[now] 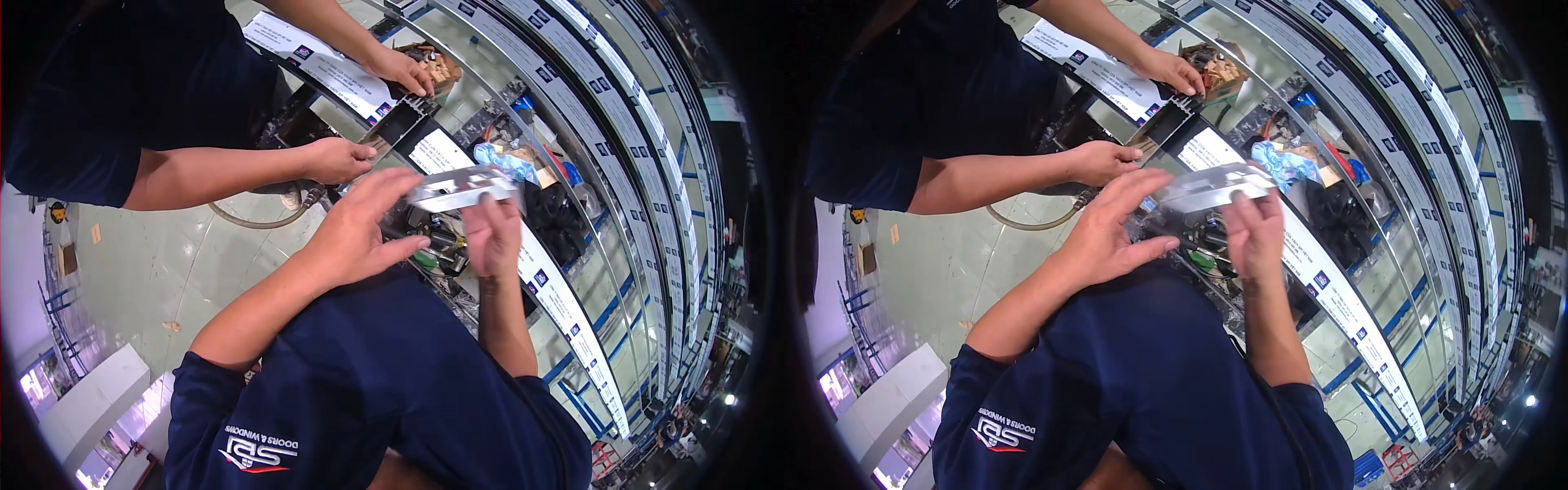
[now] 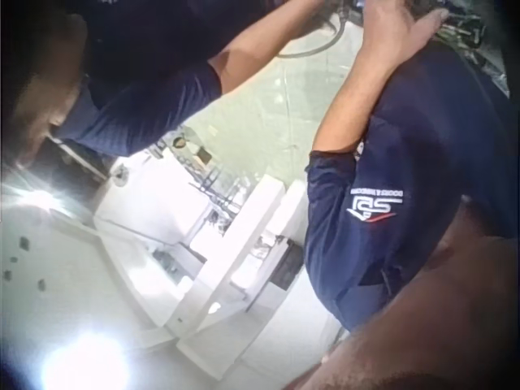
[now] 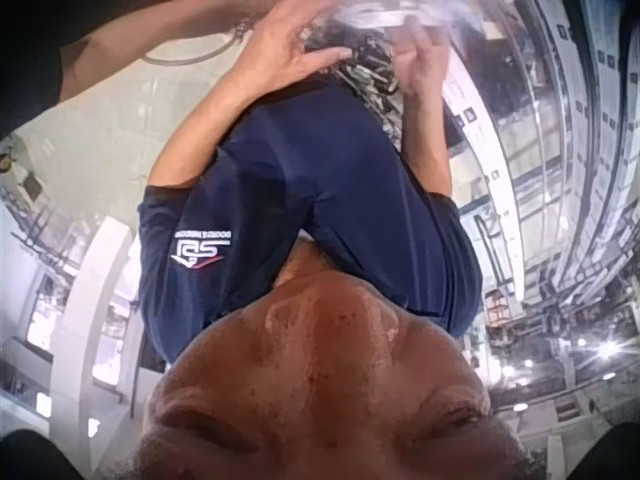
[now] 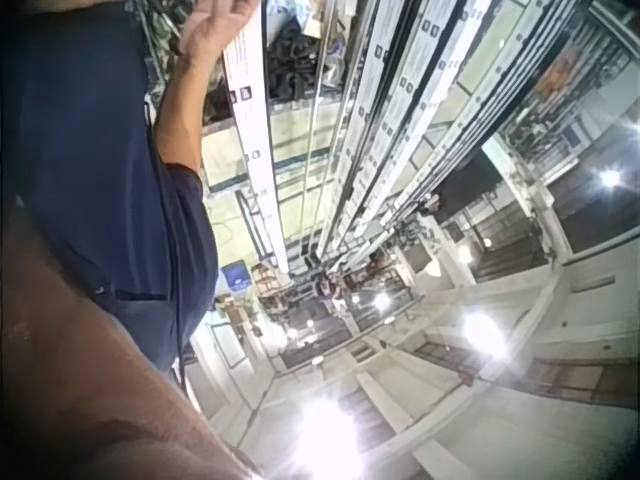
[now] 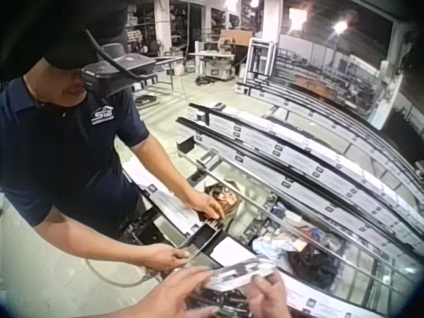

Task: Collaboratively assemble metal brackets or window frame components with a colleague.

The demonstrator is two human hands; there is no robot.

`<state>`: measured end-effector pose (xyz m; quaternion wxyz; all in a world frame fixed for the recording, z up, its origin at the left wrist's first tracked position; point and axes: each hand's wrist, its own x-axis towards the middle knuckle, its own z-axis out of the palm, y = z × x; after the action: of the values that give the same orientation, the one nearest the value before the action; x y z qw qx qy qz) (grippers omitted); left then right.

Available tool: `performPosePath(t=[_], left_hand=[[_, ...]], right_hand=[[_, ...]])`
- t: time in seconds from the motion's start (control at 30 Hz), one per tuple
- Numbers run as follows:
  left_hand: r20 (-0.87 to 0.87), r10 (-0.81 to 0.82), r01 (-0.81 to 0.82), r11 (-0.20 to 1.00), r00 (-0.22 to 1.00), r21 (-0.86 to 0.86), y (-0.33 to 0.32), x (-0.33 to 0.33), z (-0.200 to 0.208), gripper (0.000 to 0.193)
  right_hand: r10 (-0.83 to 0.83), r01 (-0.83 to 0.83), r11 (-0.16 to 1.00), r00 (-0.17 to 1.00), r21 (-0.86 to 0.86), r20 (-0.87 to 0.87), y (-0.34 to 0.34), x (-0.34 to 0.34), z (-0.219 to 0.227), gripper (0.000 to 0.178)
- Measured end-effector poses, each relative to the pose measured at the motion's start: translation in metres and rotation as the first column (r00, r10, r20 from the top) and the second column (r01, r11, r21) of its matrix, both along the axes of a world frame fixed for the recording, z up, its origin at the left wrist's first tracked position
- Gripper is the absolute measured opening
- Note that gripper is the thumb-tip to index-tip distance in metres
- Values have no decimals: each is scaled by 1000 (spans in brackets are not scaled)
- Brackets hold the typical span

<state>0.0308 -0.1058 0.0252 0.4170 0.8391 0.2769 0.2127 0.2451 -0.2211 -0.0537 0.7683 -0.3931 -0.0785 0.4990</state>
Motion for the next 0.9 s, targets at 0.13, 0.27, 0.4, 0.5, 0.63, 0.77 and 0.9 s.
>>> performPosePath(t=[0.13,0.27,0.4,0.5,0.63,0.77,0.9], left_hand=[[-65,73,-86,972,995,-217,3,0,-2,61],[-35,126,-131,962,991,-241,4,-8,-14,56],[-12,182,-181,963,983,-201,1,-11,-23,57],[0,215,-213,967,977,-142,0,-11,-25,57],[-4,228,-227,970,974,-90,0,-14,-31,56],[-13,234,-234,968,972,-94,-1,-15,-37,64],[-59,269,-275,936,961,-218,-2,-16,-39,74]], right_hand=[[156,-154,985,987,72,-24,9,-28,6,64],[234,-230,968,972,105,-32,14,-36,2,70],[272,-265,960,960,96,-71,17,-40,0,68],[307,-297,949,947,102,-100,17,-41,-5,61],[332,-321,941,936,106,-115,19,-42,-14,58],[343,-323,935,928,145,-145,22,-44,-21,55],[340,-319,936,930,150,-141,26,-43,-23,54]])
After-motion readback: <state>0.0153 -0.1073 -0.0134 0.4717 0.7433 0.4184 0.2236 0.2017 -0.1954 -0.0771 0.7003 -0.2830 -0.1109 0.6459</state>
